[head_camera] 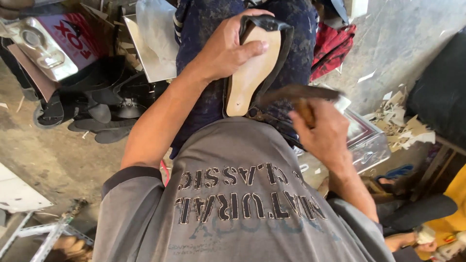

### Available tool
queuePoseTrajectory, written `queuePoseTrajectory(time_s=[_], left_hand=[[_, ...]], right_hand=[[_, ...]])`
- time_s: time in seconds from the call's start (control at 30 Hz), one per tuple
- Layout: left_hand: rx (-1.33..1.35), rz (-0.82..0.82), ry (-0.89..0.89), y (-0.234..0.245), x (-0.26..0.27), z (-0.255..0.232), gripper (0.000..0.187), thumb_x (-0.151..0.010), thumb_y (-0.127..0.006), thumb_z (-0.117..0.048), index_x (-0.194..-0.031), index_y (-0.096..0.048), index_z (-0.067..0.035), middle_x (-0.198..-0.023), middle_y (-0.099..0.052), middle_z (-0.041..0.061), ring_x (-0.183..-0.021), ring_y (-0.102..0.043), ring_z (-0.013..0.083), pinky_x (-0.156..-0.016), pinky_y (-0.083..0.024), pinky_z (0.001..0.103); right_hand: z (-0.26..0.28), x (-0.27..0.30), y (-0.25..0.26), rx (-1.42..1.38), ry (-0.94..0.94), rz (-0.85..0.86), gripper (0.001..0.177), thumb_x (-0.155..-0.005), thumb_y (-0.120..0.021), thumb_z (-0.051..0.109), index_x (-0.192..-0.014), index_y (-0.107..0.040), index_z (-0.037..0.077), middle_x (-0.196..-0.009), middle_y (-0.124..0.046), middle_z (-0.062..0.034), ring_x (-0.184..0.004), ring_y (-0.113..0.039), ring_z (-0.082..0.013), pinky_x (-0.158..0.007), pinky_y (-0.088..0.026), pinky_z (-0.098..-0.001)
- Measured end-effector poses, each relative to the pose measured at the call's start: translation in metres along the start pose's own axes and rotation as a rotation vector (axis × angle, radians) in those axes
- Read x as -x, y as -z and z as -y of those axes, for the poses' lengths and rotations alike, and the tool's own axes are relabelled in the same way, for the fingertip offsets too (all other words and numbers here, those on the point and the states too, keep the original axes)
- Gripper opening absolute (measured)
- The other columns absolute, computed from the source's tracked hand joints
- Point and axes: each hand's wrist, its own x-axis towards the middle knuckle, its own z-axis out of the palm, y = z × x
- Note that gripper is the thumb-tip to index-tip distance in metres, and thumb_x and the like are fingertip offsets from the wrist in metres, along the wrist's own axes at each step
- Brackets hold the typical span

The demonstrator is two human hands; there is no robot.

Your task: The person holds a black leather shoe on their lap and uses a hammer to tap the sole and heel area. They repeatedly adjust the shoe's position and tap different sections of the sole with the hammer.

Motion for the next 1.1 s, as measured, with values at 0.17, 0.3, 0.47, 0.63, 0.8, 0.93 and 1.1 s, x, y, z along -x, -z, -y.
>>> queuePoseTrajectory(time_s=[0.17,0.3,0.47,0.63,0.8,0.93,1.1], left_hand=[[-0.050,-0.024,-0.126,-0.002,0.000,-0.002,0.046,-0.101,-0.064,-0.037,-0.138,-0.056,-0.011,-0.122,-0.065,0.004,-0.109,-0.063,0.0167,-0.092,-0.050,0.034],[-0.035,-0.027,-0.138,-0.005,-0.004,0.003,0.052,-0.099,-0.065,-0.043,-0.138,-0.056,-0.009,-0.127,-0.067,0.006,-0.118,-0.065,0.0199,-0.100,-0.051,0.036],[-0.126,-0.058,0.041,-0.003,-0.003,0.006,0.053,-0.099,-0.063,-0.034,-0.143,-0.050,-0.008,-0.115,-0.064,0.002,-0.104,-0.061,0.0137,-0.090,-0.049,0.034],[-0.069,-0.044,0.040,-0.004,0.001,-0.007,0.041,-0.102,-0.061,-0.026,-0.140,-0.053,-0.016,-0.093,-0.060,-0.001,-0.081,-0.054,0.0123,-0.077,-0.045,0.035],[-0.084,-0.040,0.010,-0.001,-0.003,0.000,0.043,-0.101,-0.063,-0.027,-0.141,-0.052,-0.013,-0.109,-0.066,0.002,-0.101,-0.065,0.0155,-0.090,-0.053,0.035],[-0.085,-0.035,0.001,-0.003,-0.002,-0.001,0.044,-0.099,-0.061,-0.033,-0.139,-0.055,-0.015,-0.098,-0.063,-0.002,-0.084,-0.058,0.0111,-0.081,-0.047,0.034],[-0.065,-0.112,0.070,-0.010,0.013,0.011,0.048,-0.094,-0.066,-0.029,-0.139,-0.059,-0.016,-0.126,-0.069,0.002,-0.118,-0.063,0.0187,-0.101,-0.047,0.038]], right_hand=[[0.021,-0.027,0.033,-0.454,0.211,-0.525,0.015,-0.104,-0.060,-0.008,-0.117,-0.058,-0.014,-0.068,-0.057,-0.0124,-0.056,-0.054,-0.0224,-0.060,-0.049,-0.0407],[0.028,-0.076,0.005,-0.500,-0.124,-0.277,0.034,-0.114,-0.052,0.026,-0.085,-0.052,0.008,-0.069,-0.048,-0.0059,-0.062,-0.045,-0.0209,-0.063,-0.036,-0.0449],[0.034,-0.114,0.001,-0.603,0.191,-0.555,0.032,-0.122,-0.048,0.021,-0.150,-0.040,0.007,-0.089,-0.066,-0.0055,-0.048,-0.031,-0.0090,-0.045,-0.035,-0.0253],[0.031,-0.099,-0.010,-0.449,0.172,-0.663,0.033,-0.113,-0.060,0.027,-0.132,-0.052,0.001,-0.084,-0.055,-0.0095,-0.068,-0.050,-0.0276,-0.063,-0.041,-0.0402],[0.037,-0.102,-0.011,-0.610,0.110,-0.605,0.028,-0.114,-0.058,0.017,-0.132,-0.055,-0.004,-0.073,-0.048,-0.0029,-0.054,-0.032,-0.0123,-0.054,-0.032,-0.0350],[0.034,-0.101,-0.025,-0.432,0.133,-0.640,0.026,-0.112,-0.057,0.026,-0.116,-0.061,0.001,-0.072,-0.043,-0.0022,-0.058,-0.036,-0.0169,-0.062,-0.035,-0.0371],[0.012,-0.125,-0.013,-0.545,0.132,-0.449,0.025,-0.117,-0.049,0.027,-0.127,-0.046,0.004,-0.072,-0.047,-0.0004,-0.046,-0.037,-0.0107,-0.038,-0.039,-0.0265]])
